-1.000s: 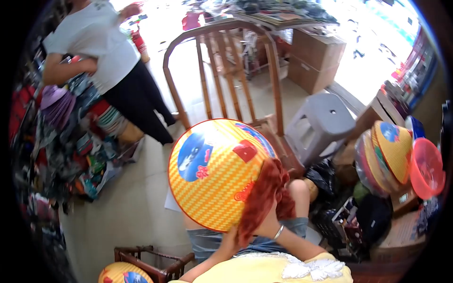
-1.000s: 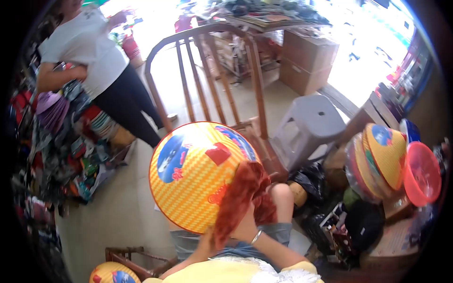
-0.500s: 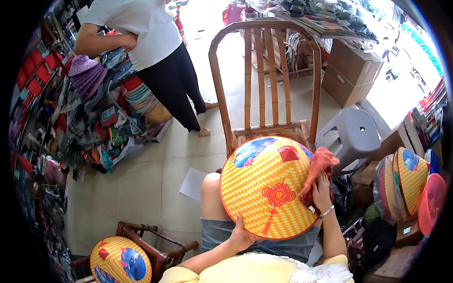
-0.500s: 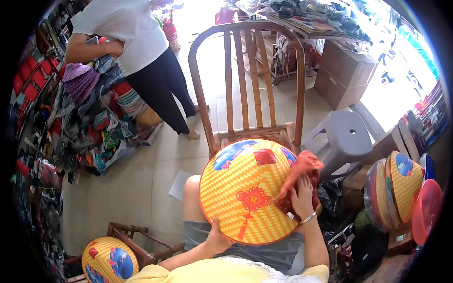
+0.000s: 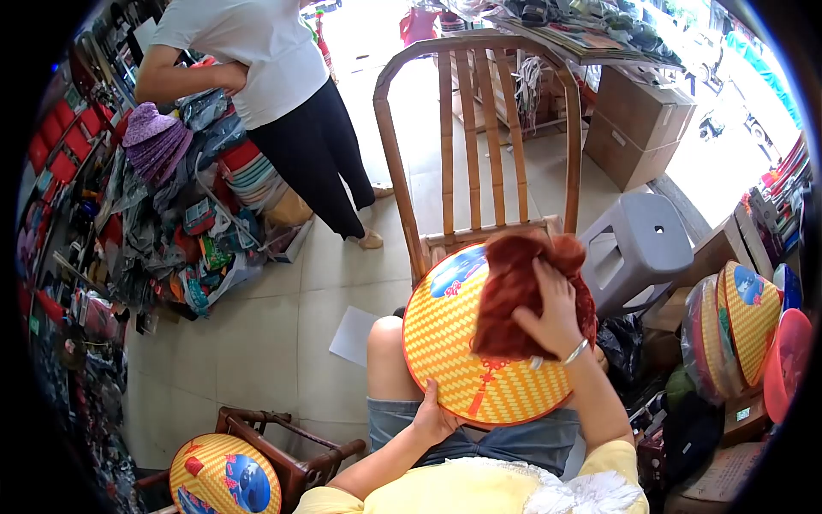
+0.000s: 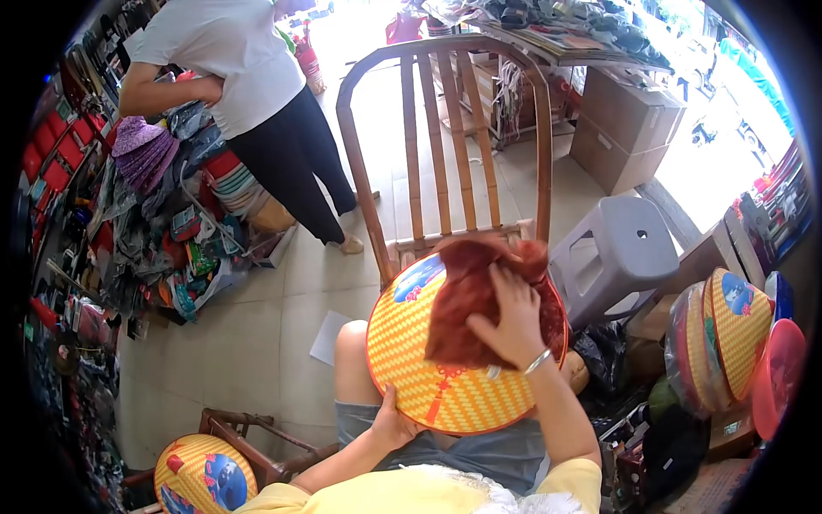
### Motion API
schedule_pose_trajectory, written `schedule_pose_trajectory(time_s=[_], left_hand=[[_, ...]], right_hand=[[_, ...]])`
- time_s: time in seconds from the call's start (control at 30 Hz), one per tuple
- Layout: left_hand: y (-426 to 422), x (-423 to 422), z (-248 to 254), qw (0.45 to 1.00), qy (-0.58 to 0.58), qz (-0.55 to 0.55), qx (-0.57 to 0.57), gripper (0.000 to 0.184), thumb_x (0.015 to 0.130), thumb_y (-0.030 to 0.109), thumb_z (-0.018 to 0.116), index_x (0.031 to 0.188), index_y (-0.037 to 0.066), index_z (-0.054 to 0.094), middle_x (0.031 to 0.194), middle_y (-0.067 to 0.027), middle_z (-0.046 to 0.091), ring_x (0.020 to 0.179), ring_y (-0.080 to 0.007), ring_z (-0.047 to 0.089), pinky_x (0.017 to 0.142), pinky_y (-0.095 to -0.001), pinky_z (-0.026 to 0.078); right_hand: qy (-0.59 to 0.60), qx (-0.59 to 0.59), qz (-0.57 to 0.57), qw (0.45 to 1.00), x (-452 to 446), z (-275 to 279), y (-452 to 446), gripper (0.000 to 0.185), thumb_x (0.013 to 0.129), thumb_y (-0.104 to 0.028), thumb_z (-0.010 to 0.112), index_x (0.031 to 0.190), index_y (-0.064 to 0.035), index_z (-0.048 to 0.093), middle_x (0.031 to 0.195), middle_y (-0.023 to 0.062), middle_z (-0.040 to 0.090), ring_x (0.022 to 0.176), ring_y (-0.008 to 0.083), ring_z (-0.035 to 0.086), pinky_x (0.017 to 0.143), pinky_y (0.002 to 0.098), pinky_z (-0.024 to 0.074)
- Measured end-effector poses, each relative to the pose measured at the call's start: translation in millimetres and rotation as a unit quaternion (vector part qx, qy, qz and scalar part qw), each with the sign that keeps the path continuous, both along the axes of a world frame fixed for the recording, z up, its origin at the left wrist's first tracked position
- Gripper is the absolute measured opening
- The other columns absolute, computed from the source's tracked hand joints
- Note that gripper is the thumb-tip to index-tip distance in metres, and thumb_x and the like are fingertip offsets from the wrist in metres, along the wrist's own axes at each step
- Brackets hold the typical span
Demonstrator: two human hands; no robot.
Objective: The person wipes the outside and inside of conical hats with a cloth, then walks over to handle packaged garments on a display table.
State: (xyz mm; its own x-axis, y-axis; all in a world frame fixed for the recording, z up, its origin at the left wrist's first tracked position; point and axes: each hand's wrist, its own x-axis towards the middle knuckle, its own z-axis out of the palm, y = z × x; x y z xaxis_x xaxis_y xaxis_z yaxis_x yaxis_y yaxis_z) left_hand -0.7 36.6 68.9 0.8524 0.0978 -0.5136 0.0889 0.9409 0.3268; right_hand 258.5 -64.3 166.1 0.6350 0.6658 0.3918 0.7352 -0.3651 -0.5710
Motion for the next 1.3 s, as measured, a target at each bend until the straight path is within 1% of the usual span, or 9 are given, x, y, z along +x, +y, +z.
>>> schedule_pose_trajectory(time_s=[0.27,0.53,0.6,0.63,0.7,0.77,0.93,1.17,1.3], left_hand=[[3,-4,-15,1.0,-0.007,0.007,-0.013,0.077,0.088,0.07,0.027,0.144,0.017,0.029,0.145,-0.0062,0.041,0.13,-0.0273,0.044,0.105,-0.0491,0.038],[10,14,-21,0.992,-0.123,-0.031,0.023,0.072,0.093,0.061,0.036,0.144,0.012,0.029,0.148,-0.0093,0.035,0.133,-0.0283,0.038,0.111,-0.0445,0.03],[5,18,-30,0.987,-0.085,-0.027,0.136,0.069,0.093,0.058,0.039,0.145,0.014,0.029,0.147,-0.01,0.037,0.13,-0.0287,0.041,0.11,-0.0457,0.031],[4,17,-12,0.996,-0.08,-0.007,0.047,0.068,0.093,0.06,0.034,0.145,0.016,0.029,0.146,-0.0084,0.039,0.13,-0.028,0.042,0.108,-0.0472,0.034],[7,11,-11,0.997,-0.055,-0.004,-0.062,0.068,0.093,0.064,0.026,0.144,0.019,0.03,0.144,-0.005,0.043,0.129,-0.0266,0.045,0.105,-0.0482,0.039],[4,12,-11,0.998,-0.04,0.017,-0.035,0.066,0.094,0.062,0.027,0.143,0.018,0.031,0.143,-0.0049,0.044,0.128,-0.0264,0.046,0.104,-0.0473,0.04],[-11,8,-19,0.996,-0.017,0.078,-0.032,0.061,0.097,0.054,0.032,0.143,0.013,0.032,0.144,-0.0062,0.043,0.128,-0.0253,0.046,0.106,-0.0429,0.036],[-75,-7,-75,0.994,-0.076,-0.065,-0.045,0.056,0.094,0.043,0.05,0.138,0.011,0.038,0.14,-0.0088,0.046,0.125,-0.0267,0.047,0.108,-0.0421,0.034],[-66,-15,-80,0.909,-0.129,-0.087,0.386,0.04,0.086,0.016,0.063,0.123,0.007,0.051,0.124,-0.0086,0.055,0.113,-0.0224,0.053,0.098,-0.0388,0.042]], right_hand=[[-0.049,-0.037,-0.051,0.997,-34,-36,-33,0.076,0.076,-0.044,0.064,0.134,0.0002,0.042,0.139,0.0197,0.039,0.124,0.0423,0.033,0.1,0.0555,0.0244],[-0.201,-0.111,0.096,0.969,-148,-43,-38,0.044,0.075,-0.052,0.063,0.103,-0.0186,0.063,0.112,0.0074,0.056,0.111,0.0269,0.045,0.088,0.0506,0.0332],[0.07,-0.358,0.108,0.925,-119,-38,-24,0.052,0.071,-0.057,0.066,0.108,-0.0206,0.063,0.109,0.0091,0.056,0.103,0.0289,0.05,0.082,0.0465,0.0412],[-0.099,-0.224,0.038,0.969,-110,-53,-27,0.064,0.066,-0.063,0.067,0.114,-0.0203,0.062,0.108,0.0117,0.053,0.095,0.0322,0.053,0.073,0.044,0.0464],[-0.079,-0.151,0.002,0.985,-78,-46,-20,0.08,0.064,-0.064,0.07,0.129,-0.019,0.054,0.111,0.0152,0.05,0.101,0.0371,0.051,0.082,0.0508,0.0459],[-0.067,-0.147,-0.046,0.986,-50,-44,-23,0.093,0.063,-0.057,0.074,0.141,-0.018,0.04,0.14,0.02,0.035,0.129,0.0444,0.032,0.106,0.0581,0.027],[0.018,-0.045,-0.096,0.994,5,-67,-59,0.082,0.075,-0.03,0.067,0.145,-0.0077,0.03,0.149,0.0182,0.028,0.139,0.0373,0.022,0.11,0.0558,0.0165],[-0.056,-0.117,-0.093,0.987,-88,-71,-78,0.096,0.068,-0.049,0.068,0.142,-0.0027,0.03,0.149,0.0278,0.019,0.139,0.048,0.014,0.108,0.0652,0.0074],[-0.196,-0.188,0.045,0.961,-143,-91,-76,0.061,0.07,-0.048,0.067,0.124,-0.0219,0.058,0.137,0.0151,0.041,0.134,0.0402,0.027,0.102,0.0738,0.0105]])
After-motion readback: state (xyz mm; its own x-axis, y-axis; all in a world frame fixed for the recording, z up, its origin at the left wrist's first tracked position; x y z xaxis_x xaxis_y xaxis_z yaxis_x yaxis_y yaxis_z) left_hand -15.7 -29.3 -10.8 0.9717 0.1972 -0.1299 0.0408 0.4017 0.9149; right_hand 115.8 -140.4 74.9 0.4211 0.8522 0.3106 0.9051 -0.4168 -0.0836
